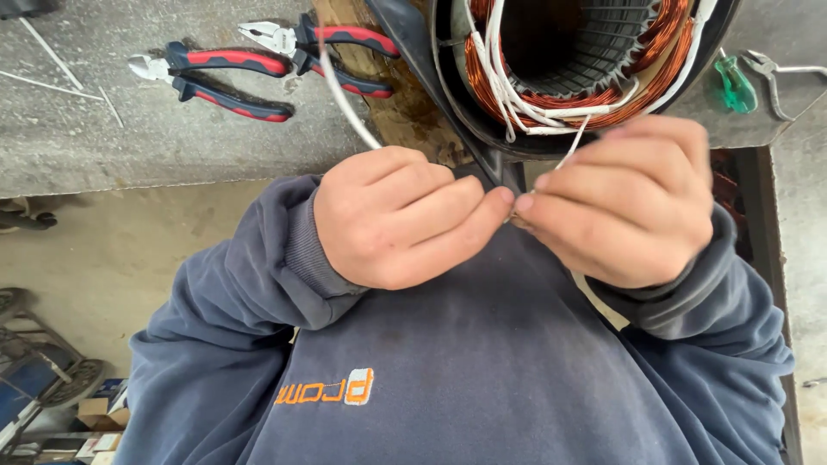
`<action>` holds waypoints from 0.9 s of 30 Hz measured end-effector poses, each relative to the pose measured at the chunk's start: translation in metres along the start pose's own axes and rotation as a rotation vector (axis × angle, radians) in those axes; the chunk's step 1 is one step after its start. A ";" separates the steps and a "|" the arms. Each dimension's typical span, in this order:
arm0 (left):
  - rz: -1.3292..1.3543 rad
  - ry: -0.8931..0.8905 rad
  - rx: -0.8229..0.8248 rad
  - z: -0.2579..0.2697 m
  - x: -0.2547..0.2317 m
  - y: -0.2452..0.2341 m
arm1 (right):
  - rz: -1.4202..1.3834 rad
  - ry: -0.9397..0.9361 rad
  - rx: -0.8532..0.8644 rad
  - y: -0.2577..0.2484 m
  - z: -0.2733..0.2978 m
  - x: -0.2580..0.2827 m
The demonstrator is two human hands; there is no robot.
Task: The person strips the insulation from white and blue wires using a wire stripper and pliers. They then twist the exposed copper strands together by hand and insert the connection into a slot within a motor stator assembly.
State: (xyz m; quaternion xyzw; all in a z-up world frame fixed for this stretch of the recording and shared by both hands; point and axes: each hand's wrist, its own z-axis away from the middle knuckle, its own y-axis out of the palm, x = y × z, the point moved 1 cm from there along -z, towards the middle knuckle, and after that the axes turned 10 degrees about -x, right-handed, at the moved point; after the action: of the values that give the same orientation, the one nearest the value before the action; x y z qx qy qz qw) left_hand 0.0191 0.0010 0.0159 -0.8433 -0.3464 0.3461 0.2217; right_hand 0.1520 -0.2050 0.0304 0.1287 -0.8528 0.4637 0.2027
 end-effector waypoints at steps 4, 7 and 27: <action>0.127 -0.037 0.026 0.003 0.000 0.005 | 0.266 -0.317 0.117 -0.021 -0.014 0.004; 0.241 -0.140 0.026 0.005 -0.005 0.012 | 0.348 -0.567 0.067 -0.030 -0.012 -0.001; -0.020 0.068 -0.153 0.017 -0.017 0.014 | 0.069 0.153 0.453 -0.027 -0.020 0.034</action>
State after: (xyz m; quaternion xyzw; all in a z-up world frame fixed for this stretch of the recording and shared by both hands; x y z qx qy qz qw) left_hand 0.0044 -0.0186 0.0032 -0.8655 -0.3726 0.2874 0.1720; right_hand 0.1370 -0.2036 0.0758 0.1062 -0.7129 0.6584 0.2169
